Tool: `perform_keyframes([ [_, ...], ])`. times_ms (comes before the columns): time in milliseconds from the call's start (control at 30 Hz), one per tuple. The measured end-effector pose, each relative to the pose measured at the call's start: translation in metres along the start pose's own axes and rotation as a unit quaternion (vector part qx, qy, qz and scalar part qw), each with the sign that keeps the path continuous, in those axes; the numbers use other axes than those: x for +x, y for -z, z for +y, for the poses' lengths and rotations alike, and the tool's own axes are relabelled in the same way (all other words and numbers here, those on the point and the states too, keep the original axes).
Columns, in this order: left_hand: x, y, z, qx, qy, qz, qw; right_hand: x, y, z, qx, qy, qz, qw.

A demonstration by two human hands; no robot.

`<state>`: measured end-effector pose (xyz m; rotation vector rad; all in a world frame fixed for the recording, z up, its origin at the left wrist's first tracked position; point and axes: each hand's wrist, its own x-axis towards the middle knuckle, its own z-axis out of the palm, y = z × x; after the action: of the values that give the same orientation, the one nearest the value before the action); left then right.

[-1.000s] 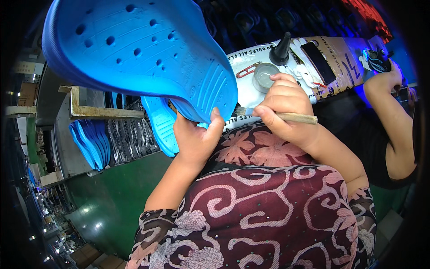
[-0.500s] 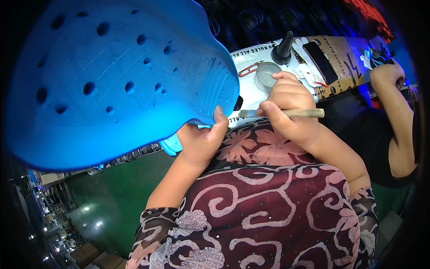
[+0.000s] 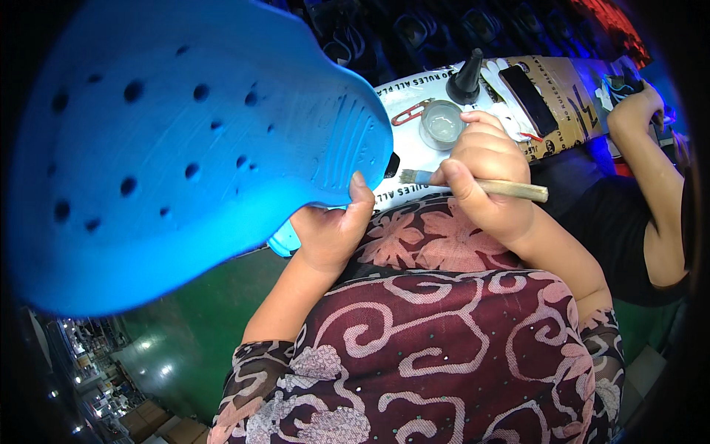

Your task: The person applies glue to shoe soles using a brush and places the soles onto a conveyor belt.

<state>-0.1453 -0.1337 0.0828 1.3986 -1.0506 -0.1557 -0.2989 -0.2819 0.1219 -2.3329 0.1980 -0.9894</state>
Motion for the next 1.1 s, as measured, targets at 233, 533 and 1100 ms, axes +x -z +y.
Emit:
perform_keyframes([
  [233,-0.002,-0.007,0.003,-0.007,-0.017,0.039,0.999,0.0,-0.007,-0.005,0.029,-0.01,0.014,0.999],
  [533,0.022,-0.011,0.019,-0.023,-0.028,0.062,0.997,-0.006,0.018,0.005,0.098,-0.082,0.091,0.988],
  [1100,0.226,-0.22,0.161,-0.379,0.275,-0.512,0.72,-0.104,0.104,0.044,0.207,-0.365,0.278,0.864],
])
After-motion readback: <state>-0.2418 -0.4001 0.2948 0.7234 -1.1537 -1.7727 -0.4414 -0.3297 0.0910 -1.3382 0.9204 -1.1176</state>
